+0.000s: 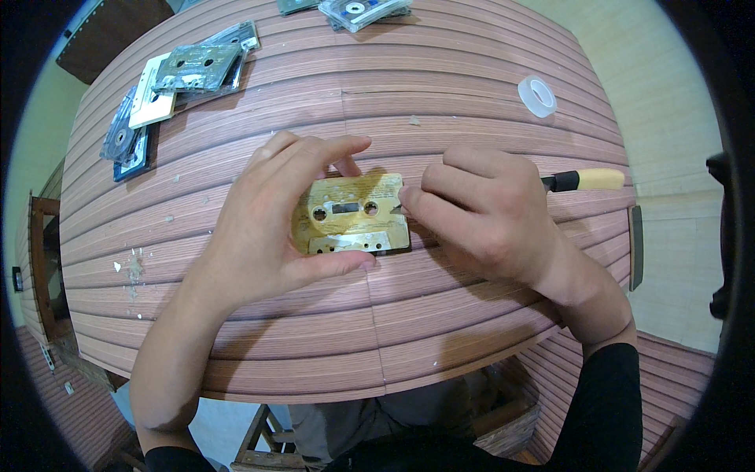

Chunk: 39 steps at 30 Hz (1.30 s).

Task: The person uses a knife to scrape and clean the surface of a yellow cassette tape, then applies clear tape to the label area. They handle several cassette tapes on the table, moving them aside and picking up another one to continue the process.

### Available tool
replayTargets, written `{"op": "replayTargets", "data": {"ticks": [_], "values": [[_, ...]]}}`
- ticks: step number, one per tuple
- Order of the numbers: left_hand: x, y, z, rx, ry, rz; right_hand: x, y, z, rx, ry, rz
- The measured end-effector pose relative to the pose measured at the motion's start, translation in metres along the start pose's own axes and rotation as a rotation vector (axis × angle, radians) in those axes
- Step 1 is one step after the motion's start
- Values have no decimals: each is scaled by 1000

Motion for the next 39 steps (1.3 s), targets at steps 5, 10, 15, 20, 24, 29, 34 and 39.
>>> {"op": "replayTargets", "data": {"ticks": [5,10,15,20,24,29,34,39], "values": [[1,1,-1,-38,6,-4,-1,-1,-1,26,6,-34],[0,2,0,-29,21,-9,-1,-2,-3,108,24,-63],[0,3,-1,-47,-2,-3,-1,5,-3,61,81,-40],[0,2,-1,-75,1,-21,-3,0,-1,89,30,8],[0,2,-1,-63,-7,4,-1,-3,-3,72,-50,-18],[2,10,2,-114,37,-90,0,3,-1,-59,87,-22],[3,13,3,-27,56,-125,0,-2,5,-52,146,4],[4,15,0,58,44,-117,-2,-10,9,-30,185,47]]}}
Point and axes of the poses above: each hand's wrist, its own x-axis away from the middle knuckle, its own z-axis out of the back of the hand, y = z × x, the point moved 7 cm from there along -x, towards the middle knuckle, and after that the axes turned 15 degrees about z, right-handed, at the moved point
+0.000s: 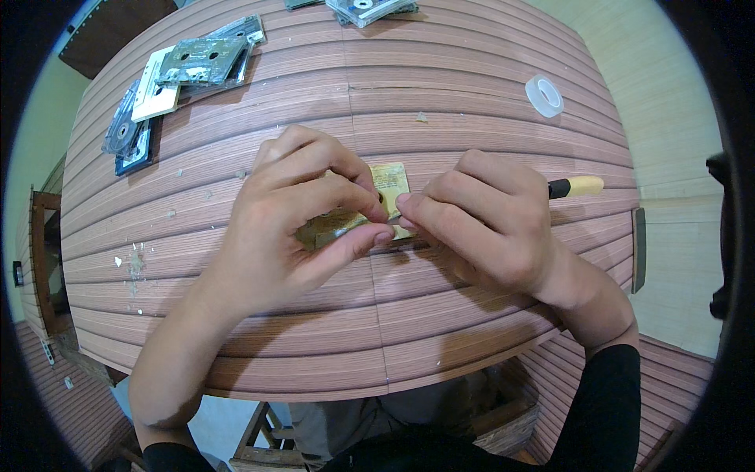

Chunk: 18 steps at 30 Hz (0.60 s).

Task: The person uses a knife to scrape and clean the surface of a yellow cassette tape, then applies clear tape to the label area. They handle several cassette tapes on the table, moving them aside and picking up another one to continue the process.

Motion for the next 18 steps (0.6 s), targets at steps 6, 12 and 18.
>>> {"op": "replayTargets", "data": {"ticks": [6,12,18], "values": [[0,-5,2,29,-26,104,3,9,-2,-48,62,-51],[-4,-26,16,107,12,256,9,22,-8,-119,-43,-125],[-3,-11,13,-183,-20,88,12,22,-16,-148,-146,-211]]}}
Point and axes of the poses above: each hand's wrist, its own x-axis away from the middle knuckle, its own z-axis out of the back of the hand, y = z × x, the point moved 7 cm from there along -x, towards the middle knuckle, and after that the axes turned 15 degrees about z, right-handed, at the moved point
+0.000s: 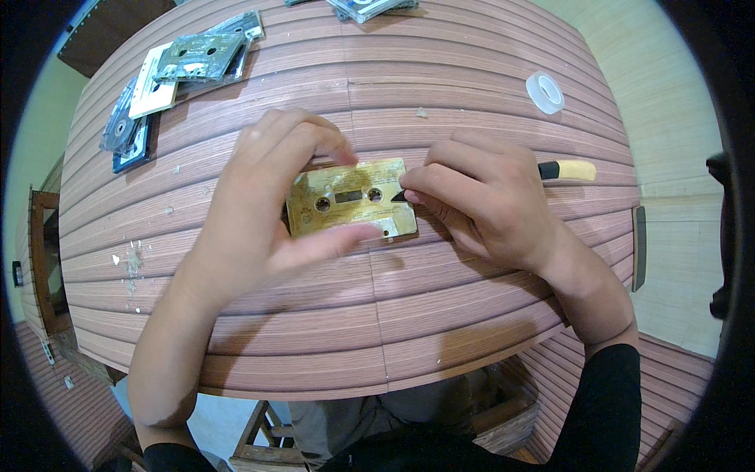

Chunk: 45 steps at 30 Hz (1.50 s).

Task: The person uses a knife to scrape and clean the surface of a yellow cassette tape, then applies clear tape to the label area. They handle several cassette tapes on the table, moving them aside and picking up another one to continue the process.

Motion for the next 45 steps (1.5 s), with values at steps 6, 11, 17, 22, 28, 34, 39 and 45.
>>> {"op": "replayTargets", "data": {"ticks": [6,11,17,22,28,34,39,45], "values": [[1,2,-12,51,-10,11,-2,-1,1,60,-42,10],[1,0,-13,69,-22,-17,-5,-1,1,55,-47,62],[0,2,-14,60,-24,-45,-6,-3,1,-8,-21,121],[-1,0,-14,81,-40,-26,-7,-5,2,-24,-43,160],[-1,-5,-17,107,-50,2,-7,-7,1,-50,-74,136],[-1,-6,-19,195,-73,49,-6,-6,0,-122,-99,129],[0,-6,-20,173,-107,59,-6,-7,0,-147,-99,125],[0,-6,-19,197,-106,47,-6,-12,-1,-150,-125,138]]}}
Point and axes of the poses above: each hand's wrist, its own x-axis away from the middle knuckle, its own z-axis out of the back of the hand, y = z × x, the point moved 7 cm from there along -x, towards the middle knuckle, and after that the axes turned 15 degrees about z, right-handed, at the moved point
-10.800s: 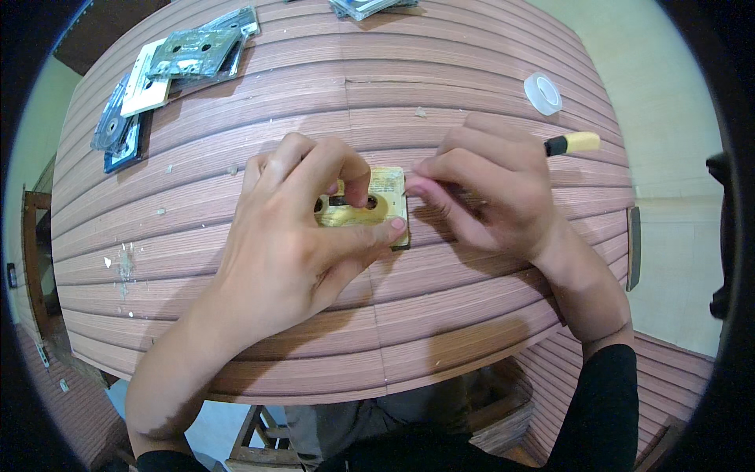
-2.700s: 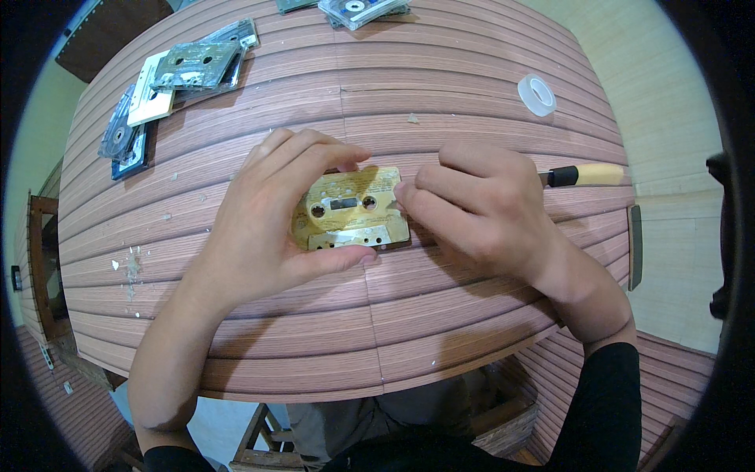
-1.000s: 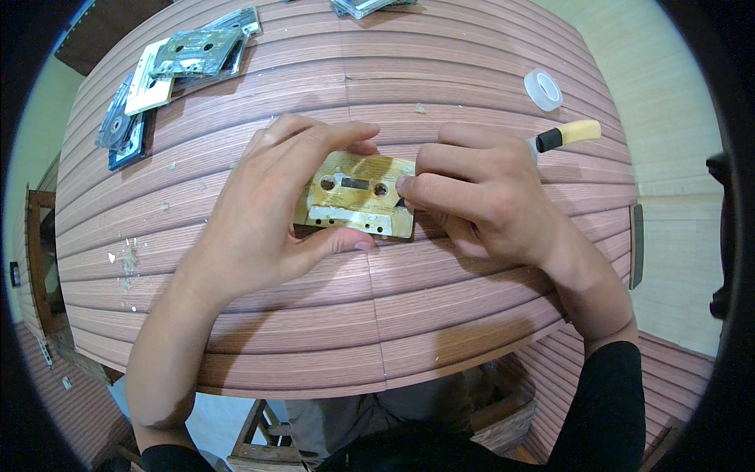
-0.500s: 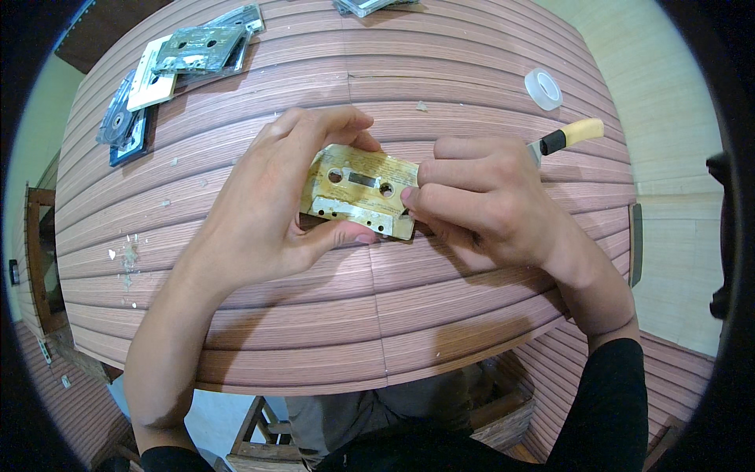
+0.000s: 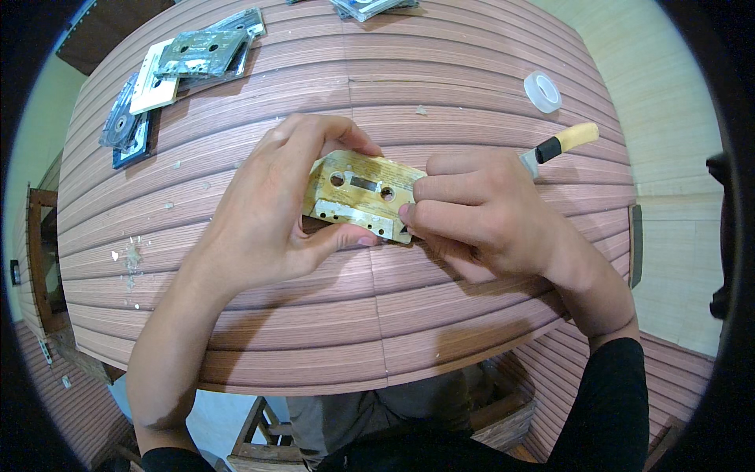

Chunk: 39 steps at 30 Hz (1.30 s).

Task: The person uses a knife to scrape and clean the surface of a yellow cassette tape, then applies clear tape to the label area. They handle several cassette tapes on the table, moving them aside and picking up another one to continue the process.

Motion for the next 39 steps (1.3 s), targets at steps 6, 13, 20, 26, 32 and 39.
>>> {"op": "replayTargets", "data": {"ticks": [6,13,20,26,32,39], "values": [[-2,-2,-2,22,-10,19,-2,-3,1,-17,11,12],[-3,-1,-1,15,-12,20,-4,-13,-3,37,-6,52],[-7,-3,3,22,-32,5,4,-7,4,-20,48,34],[-6,-4,4,-14,-28,-6,16,18,22,-105,165,-80],[-6,5,5,-89,-7,-59,16,17,9,-66,123,-60],[6,33,8,-140,180,-164,6,4,12,26,241,-63]]}}
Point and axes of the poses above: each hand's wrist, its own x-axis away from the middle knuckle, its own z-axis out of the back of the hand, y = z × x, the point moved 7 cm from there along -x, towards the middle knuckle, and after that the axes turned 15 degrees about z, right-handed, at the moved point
